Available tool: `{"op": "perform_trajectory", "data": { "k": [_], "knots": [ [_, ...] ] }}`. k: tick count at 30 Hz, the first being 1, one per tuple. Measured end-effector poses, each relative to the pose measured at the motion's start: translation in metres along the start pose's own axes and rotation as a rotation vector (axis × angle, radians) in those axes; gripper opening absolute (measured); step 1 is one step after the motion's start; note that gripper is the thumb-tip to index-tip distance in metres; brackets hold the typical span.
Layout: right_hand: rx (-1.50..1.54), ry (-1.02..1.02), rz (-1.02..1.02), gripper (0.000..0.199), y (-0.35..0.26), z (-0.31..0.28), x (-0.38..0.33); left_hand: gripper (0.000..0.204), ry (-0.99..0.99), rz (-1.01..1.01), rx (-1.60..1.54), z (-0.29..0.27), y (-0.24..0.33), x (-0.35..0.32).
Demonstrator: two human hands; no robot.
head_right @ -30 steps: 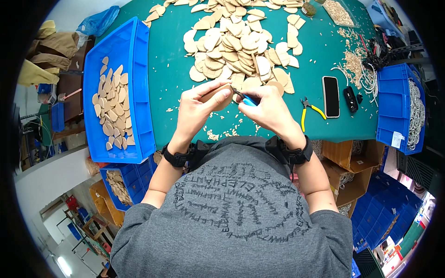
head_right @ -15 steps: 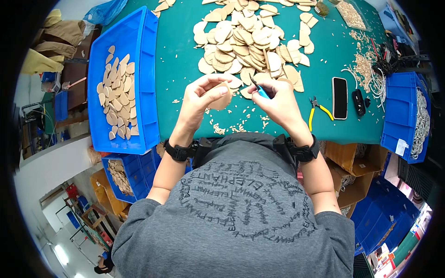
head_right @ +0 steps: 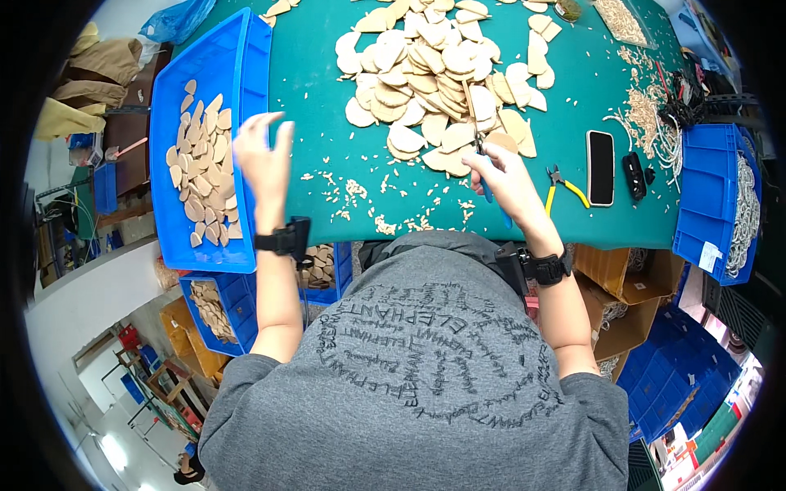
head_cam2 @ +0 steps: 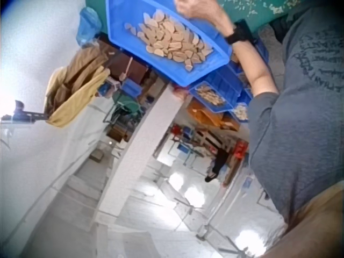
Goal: The person uses a small knife to shape and smooth the edges of light-colored wooden pieces. They pick up each piece from a pile on a green table, carve the edges, and place the finished pieces into a blue bin. The process is repetitive, focusing on refining the shape of each individual item.
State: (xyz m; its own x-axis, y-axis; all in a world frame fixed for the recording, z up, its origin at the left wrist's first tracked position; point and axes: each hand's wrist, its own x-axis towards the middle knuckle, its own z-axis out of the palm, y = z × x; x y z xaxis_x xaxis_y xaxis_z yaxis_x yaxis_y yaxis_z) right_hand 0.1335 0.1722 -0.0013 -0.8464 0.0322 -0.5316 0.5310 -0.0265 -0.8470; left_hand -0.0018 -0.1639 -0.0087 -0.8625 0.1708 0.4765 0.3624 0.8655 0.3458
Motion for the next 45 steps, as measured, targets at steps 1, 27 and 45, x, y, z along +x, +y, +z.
{"op": "perform_trajectory", "data": {
  "k": [1, 27, 45],
  "knots": [
    [0.021, -0.022, 0.032, 0.024, -0.001, 0.001, 0.0, 0.024, -0.124, 0.14, -0.083, 0.029, 0.021, -0.008],
    [-0.466, 0.063, -0.403, 0.036, -0.04, 0.036, -0.022, 0.022, -0.706, -0.418, -1.219, 0.007, 0.131, -0.02],
    [-0.463, 0.052, -0.488, 0.032, -0.042, 0.034, -0.021, 0.02, -0.6, -0.258, -0.975, 0.0, 0.137, -0.021]
  ]
}}
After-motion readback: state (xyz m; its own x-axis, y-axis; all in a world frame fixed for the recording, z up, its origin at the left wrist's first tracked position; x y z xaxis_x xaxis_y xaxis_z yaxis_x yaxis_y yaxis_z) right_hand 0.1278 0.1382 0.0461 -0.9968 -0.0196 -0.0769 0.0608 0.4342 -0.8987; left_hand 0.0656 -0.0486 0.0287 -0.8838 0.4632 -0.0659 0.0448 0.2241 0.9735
